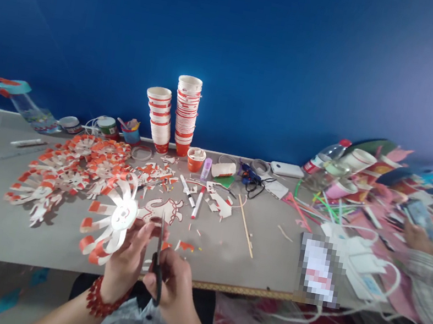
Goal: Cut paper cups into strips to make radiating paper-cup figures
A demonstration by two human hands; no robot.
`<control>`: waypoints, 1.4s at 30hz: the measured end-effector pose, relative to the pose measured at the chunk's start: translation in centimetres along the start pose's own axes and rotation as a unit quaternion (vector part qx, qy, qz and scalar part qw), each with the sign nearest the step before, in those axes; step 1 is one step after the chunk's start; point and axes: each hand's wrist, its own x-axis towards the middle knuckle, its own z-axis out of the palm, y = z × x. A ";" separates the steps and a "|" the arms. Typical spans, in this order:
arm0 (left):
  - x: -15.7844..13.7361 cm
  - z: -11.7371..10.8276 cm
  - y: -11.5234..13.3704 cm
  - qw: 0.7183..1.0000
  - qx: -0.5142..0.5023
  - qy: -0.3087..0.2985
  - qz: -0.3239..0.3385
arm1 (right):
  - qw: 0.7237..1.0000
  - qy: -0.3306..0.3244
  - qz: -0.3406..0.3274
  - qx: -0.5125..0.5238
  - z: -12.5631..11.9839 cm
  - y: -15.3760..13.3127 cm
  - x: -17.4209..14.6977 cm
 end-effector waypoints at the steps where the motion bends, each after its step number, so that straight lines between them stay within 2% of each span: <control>1: 0.1 0.0 0.3 1.000 -0.018 0.003 -0.017 | 1.000 -0.002 0.000 0.011 0.0 -0.1 0.0; 5: 0.7 -0.5 0.7 0.989 -0.098 -0.035 -0.104 | 0.998 -0.029 0.006 0.061 -0.8 -0.5 -0.2; 8: 1.4 -1.1 0.3 0.969 -0.176 -0.080 -0.155 | 0.990 -0.082 0.057 0.097 -3.0 -1.1 -0.5; 10: 2.0 -1.5 -0.1 0.947 -0.244 -0.110 -0.176 | 0.979 -0.147 0.101 0.103 -4.9 -1.8 -0.7; 13: 2.8 -2.1 -0.5 0.900 -0.346 -0.164 -0.210 | 0.957 -0.224 0.162 0.086 -7.7 -3.1 -0.8; 15: 3.3 -2.5 -0.6 0.880 -0.367 -0.196 -0.228 | 0.944 -0.251 0.199 0.080 -9.1 -4.2 -0.6; 20: 4.1 -3.2 -0.3 0.857 -0.341 -0.287 -0.260 | 0.911 -0.320 0.257 0.034 -11.3 -6.5 0.6; 23: 4.2 -3.4 -0.1 0.848 -0.323 -0.312 -0.279 | 0.902 -0.326 0.283 0.002 -11.7 -7.0 1.1; 27: 4.0 -3.2 0.4 0.846 -0.318 -0.304 -0.300 | 0.899 -0.330 0.284 -0.032 -11.7 -6.8 1.4; 42: 4.1 -2.7 1.0 0.856 -0.296 -0.305 -0.296 | 0.907 -0.318 0.263 -0.085 -11.6 -6.0 1.3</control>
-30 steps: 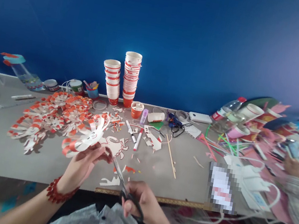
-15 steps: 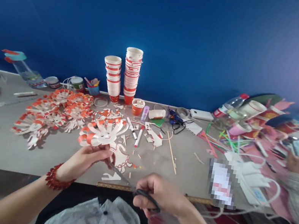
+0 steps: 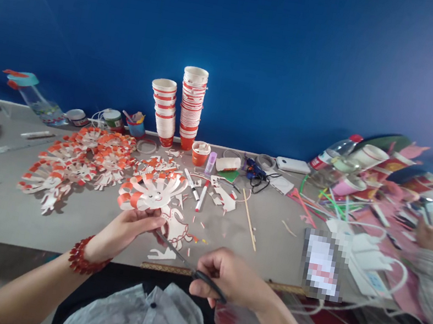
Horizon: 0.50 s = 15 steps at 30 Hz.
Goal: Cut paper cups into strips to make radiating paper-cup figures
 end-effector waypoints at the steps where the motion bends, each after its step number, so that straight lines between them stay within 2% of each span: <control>1: 0.0 0.0 0.0 1.000 0.000 0.000 -0.001 | 1.000 0.001 -0.001 0.000 0.0 0.1 0.0; 15: 0.0 0.0 0.2 1.000 0.003 0.012 -0.011 | 1.000 0.000 -0.004 -0.007 0.1 0.2 0.3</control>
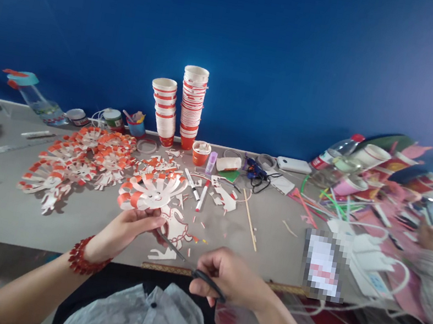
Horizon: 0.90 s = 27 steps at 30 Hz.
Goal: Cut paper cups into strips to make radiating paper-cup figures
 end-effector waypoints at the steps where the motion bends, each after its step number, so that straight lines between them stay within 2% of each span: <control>1: 0.0 0.0 0.0 1.000 0.000 0.000 0.000 | 1.000 0.001 0.001 0.001 0.0 -0.1 0.0; 27: 0.1 -0.2 -0.3 1.000 -0.001 -0.015 -0.004 | 0.999 0.004 0.014 -0.031 0.0 -0.9 0.1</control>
